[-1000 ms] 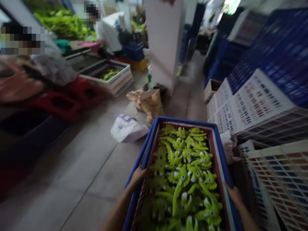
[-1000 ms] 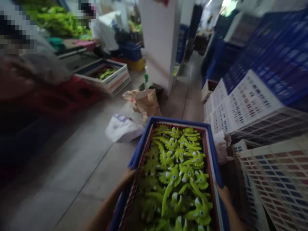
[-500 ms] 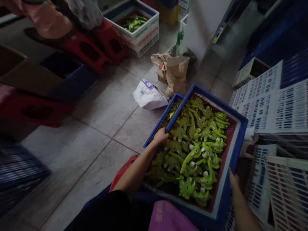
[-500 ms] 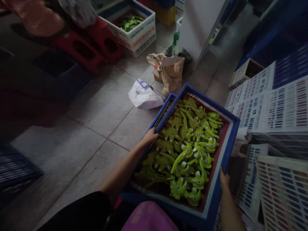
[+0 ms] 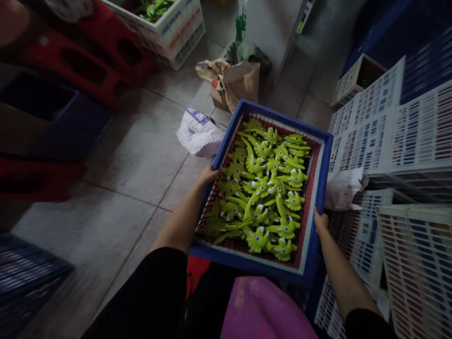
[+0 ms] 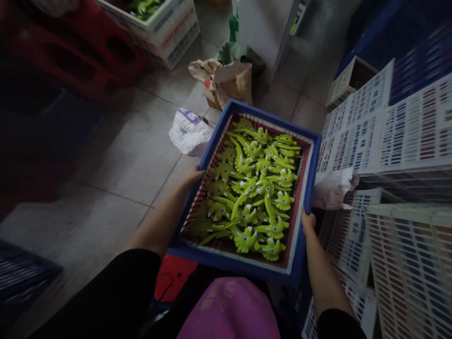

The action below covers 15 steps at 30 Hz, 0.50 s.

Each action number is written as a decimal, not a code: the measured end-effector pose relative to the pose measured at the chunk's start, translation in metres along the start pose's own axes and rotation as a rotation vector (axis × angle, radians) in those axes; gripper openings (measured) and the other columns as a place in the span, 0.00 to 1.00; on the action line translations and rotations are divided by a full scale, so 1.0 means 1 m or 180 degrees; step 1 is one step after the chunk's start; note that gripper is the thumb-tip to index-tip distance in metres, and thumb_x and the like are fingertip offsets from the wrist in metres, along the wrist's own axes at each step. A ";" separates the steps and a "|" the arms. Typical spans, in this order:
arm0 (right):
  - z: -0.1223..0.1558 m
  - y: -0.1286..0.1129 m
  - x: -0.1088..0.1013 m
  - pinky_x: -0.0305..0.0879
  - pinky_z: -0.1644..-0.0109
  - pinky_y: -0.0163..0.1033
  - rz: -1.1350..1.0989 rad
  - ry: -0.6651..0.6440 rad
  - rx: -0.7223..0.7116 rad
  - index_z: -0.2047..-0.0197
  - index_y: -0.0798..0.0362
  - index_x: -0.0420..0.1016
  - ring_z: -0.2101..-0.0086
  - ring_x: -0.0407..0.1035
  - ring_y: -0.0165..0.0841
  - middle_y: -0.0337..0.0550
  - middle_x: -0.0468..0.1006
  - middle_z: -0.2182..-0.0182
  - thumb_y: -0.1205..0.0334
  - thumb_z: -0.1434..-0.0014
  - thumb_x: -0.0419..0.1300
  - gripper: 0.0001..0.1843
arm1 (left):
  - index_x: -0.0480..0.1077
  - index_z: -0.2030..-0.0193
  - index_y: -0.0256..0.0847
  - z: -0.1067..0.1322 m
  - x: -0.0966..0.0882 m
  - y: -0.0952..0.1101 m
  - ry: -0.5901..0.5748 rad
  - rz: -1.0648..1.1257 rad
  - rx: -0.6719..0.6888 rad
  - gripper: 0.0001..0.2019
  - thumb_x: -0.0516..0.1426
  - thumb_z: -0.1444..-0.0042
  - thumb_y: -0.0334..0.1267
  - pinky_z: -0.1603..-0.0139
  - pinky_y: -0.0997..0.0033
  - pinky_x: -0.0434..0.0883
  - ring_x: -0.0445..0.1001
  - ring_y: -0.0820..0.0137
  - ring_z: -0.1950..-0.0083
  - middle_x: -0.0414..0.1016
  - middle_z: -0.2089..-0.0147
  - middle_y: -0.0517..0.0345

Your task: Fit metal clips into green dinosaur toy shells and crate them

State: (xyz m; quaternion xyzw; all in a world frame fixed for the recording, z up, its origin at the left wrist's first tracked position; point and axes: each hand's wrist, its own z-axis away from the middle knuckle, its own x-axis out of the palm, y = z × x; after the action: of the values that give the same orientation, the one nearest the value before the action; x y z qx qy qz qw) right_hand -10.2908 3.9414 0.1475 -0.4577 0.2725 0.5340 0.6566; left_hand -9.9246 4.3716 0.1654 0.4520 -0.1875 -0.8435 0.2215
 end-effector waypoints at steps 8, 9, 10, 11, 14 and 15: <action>-0.020 0.018 0.001 0.77 0.31 0.56 0.0186 0.0222 0.0151 0.45 0.56 0.83 0.40 0.81 0.43 0.52 0.86 0.43 0.43 0.23 0.64 0.23 | 0.76 0.36 0.31 0.124 0.021 -0.079 -0.0227 -0.0833 -0.0530 0.21 0.57 0.23 0.46 0.41 0.57 0.80 0.85 0.51 0.39 0.85 0.40 0.35; -0.022 0.018 0.001 0.77 0.31 0.57 0.0256 0.0291 0.0161 0.44 0.56 0.83 0.40 0.80 0.44 0.53 0.86 0.42 0.43 0.22 0.64 0.23 | 0.77 0.37 0.30 0.130 0.024 -0.085 -0.0256 -0.0848 -0.0583 0.22 0.55 0.22 0.47 0.43 0.57 0.80 0.85 0.48 0.39 0.85 0.42 0.32; -0.023 0.018 0.000 0.76 0.30 0.57 0.0343 0.0359 0.0163 0.43 0.57 0.83 0.39 0.80 0.44 0.53 0.85 0.42 0.42 0.22 0.63 0.25 | 0.77 0.37 0.30 0.134 0.026 -0.089 -0.0267 -0.0840 -0.0612 0.23 0.53 0.22 0.48 0.43 0.56 0.79 0.85 0.45 0.38 0.85 0.42 0.29; -0.023 0.018 -0.001 0.76 0.30 0.57 0.0451 0.0424 0.0164 0.43 0.56 0.83 0.39 0.80 0.44 0.53 0.85 0.41 0.41 0.22 0.62 0.25 | 0.78 0.37 0.30 0.136 0.028 -0.092 -0.0268 -0.0810 -0.0629 0.24 0.53 0.23 0.49 0.43 0.55 0.79 0.85 0.42 0.38 0.85 0.42 0.27; -0.018 0.017 -0.007 0.77 0.31 0.58 0.0890 0.0529 0.0042 0.39 0.55 0.81 0.40 0.80 0.45 0.54 0.84 0.40 0.40 0.20 0.59 0.26 | 0.78 0.38 0.33 0.136 0.034 -0.095 -0.0228 -0.0598 -0.0657 0.23 0.54 0.26 0.48 0.43 0.51 0.81 0.85 0.40 0.39 0.86 0.42 0.29; -0.016 0.015 -0.009 0.78 0.33 0.58 0.1068 0.0497 -0.0096 0.38 0.55 0.80 0.40 0.80 0.45 0.54 0.83 0.40 0.40 0.20 0.59 0.26 | 0.78 0.38 0.34 0.135 0.035 -0.096 -0.0192 -0.0501 -0.0654 0.22 0.55 0.27 0.47 0.43 0.50 0.81 0.86 0.40 0.40 0.86 0.42 0.30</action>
State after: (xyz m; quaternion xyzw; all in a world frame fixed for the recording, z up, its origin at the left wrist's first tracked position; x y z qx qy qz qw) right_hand -10.3056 3.9235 0.1439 -0.4557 0.3870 0.6029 0.5282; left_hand -10.0761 4.4483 0.1624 0.4147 -0.0707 -0.8862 0.1940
